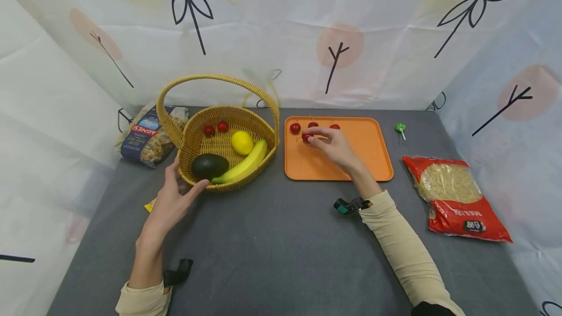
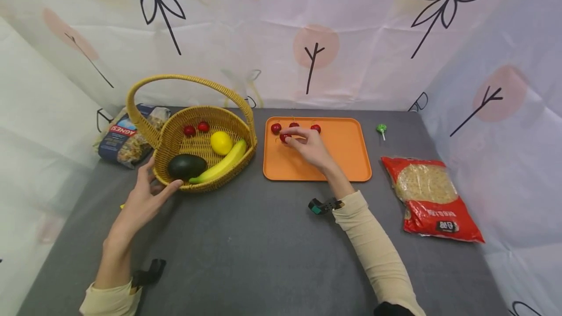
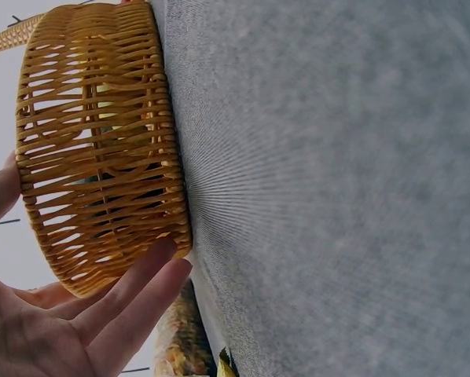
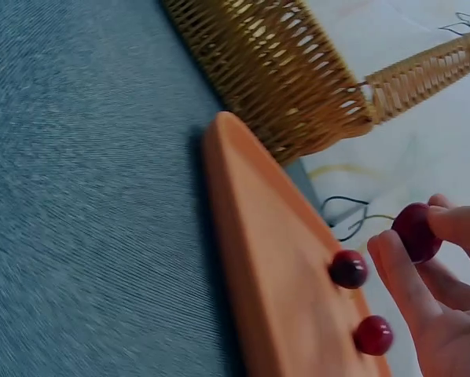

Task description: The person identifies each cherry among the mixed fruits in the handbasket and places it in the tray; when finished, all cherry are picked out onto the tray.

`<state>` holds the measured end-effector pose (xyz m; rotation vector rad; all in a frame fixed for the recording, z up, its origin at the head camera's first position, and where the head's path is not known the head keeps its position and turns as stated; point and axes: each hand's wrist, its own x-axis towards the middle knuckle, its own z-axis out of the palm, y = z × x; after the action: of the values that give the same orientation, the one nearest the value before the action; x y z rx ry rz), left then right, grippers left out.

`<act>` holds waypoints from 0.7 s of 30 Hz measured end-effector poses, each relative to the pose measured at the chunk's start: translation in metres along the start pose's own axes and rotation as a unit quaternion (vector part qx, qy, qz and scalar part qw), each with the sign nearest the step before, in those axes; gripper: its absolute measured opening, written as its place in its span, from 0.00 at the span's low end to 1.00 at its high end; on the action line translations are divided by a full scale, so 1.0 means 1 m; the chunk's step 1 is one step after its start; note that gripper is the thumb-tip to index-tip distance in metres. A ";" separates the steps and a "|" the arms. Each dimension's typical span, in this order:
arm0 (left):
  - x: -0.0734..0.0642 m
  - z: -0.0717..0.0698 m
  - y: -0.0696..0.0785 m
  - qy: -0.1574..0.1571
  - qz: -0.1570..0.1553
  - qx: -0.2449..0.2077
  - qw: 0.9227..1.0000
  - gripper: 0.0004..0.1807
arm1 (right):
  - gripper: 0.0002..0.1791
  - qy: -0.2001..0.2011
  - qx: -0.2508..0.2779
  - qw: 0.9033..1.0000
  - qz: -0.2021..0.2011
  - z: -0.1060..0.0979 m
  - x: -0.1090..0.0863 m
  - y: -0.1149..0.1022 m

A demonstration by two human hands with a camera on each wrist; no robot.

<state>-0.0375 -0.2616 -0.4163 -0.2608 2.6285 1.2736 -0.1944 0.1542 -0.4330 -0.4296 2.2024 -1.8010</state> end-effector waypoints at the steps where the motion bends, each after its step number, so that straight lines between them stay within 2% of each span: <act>1: 0.000 0.000 0.000 0.000 0.000 -0.001 1.000 0.63 | 0.18 -0.003 -0.006 1.000 0.003 0.002 0.002 0.003; 6: -0.001 0.000 -0.001 -0.002 0.000 -0.002 1.000 0.63 | 0.22 -0.015 -0.064 0.998 -0.002 0.014 0.008 0.015; 10: -0.001 0.000 0.000 -0.002 0.001 -0.002 1.000 0.63 | 0.23 -0.025 -0.122 0.992 -0.020 0.022 0.012 0.020; 18: 0.000 0.000 -0.001 0.000 0.005 -0.004 1.000 0.63 | 0.20 -0.037 -0.190 0.980 -0.042 0.029 0.017 0.024; 21: -0.001 0.000 -0.001 0.000 0.006 -0.004 1.000 0.62 | 0.21 -0.042 -0.197 0.978 -0.047 0.031 0.019 0.024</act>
<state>-0.0365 -0.2622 -0.4173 -0.2478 2.6291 1.2873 -0.2012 0.1238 -0.4630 -0.6863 2.5152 -1.3490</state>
